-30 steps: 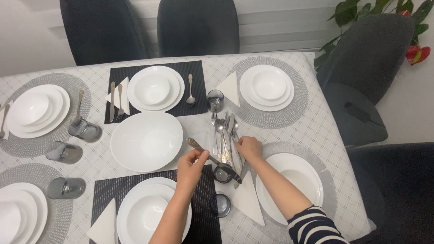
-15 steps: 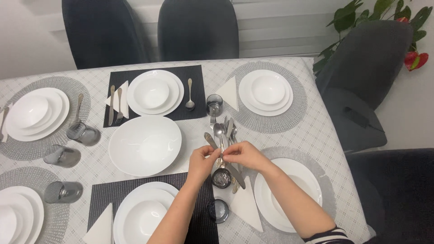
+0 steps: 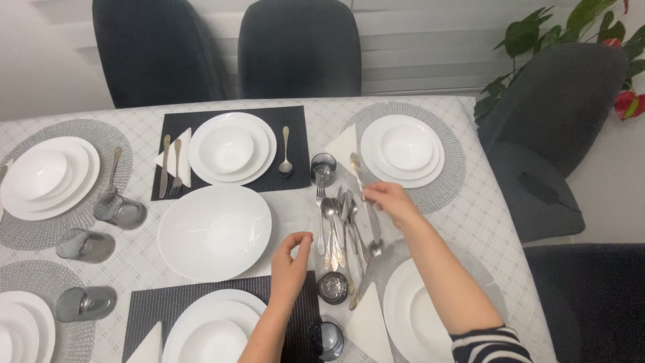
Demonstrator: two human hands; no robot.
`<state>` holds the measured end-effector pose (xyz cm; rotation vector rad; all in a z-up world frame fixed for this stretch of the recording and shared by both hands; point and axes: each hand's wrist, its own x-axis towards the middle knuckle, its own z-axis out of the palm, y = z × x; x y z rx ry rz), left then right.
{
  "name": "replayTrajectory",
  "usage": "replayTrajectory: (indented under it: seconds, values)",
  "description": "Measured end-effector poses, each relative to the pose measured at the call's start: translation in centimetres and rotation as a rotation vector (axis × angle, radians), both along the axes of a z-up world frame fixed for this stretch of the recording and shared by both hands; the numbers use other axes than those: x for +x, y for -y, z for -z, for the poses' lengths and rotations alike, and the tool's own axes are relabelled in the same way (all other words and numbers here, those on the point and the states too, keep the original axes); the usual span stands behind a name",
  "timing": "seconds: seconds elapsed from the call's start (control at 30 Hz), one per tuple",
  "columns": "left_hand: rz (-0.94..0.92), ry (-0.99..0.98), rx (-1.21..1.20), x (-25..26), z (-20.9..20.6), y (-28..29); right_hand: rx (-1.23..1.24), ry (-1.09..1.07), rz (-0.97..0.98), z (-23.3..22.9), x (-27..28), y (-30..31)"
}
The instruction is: The person sets a dining table by folding white napkins into triangles and placing them on plates. They then arrange silverware, including forks, knives, and spoons, alongside the plates and glasses at each place setting.
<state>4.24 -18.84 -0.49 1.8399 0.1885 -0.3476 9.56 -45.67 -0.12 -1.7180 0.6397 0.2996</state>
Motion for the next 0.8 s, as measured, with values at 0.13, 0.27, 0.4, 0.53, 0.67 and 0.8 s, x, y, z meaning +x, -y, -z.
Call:
replayTrajectory:
  seconds: [0.13, 0.27, 0.4, 0.53, 0.67, 0.8]
  values:
    - [-0.063, -0.079, 0.027, -0.2, -0.6, -1.5, -0.026, 0.161, 0.096, 7.7, 8.4, 3.9]
    - [-0.109, -0.091, 0.059, -0.5, 1.3, -2.7, -0.088, 0.173, 0.188, 13.0, 15.8, 4.5]
    - [-0.19, -0.171, 0.039, -1.1, 1.3, -3.4, -0.338, 0.031, 0.133, 14.6, 19.6, 3.3]
    - [-0.191, -0.08, -0.009, -1.5, 4.9, -4.4, -0.386, 0.017, 0.122, 18.3, 21.2, 3.1]
    - [-0.223, -0.13, -0.033, -1.2, 5.2, -4.6, -0.623, -0.092, -0.032, 21.4, 22.7, 3.6]
    - [-0.22, -0.083, -0.038, -0.7, 5.5, -4.7, -0.677, -0.05, -0.028, 22.1, 22.6, 3.4]
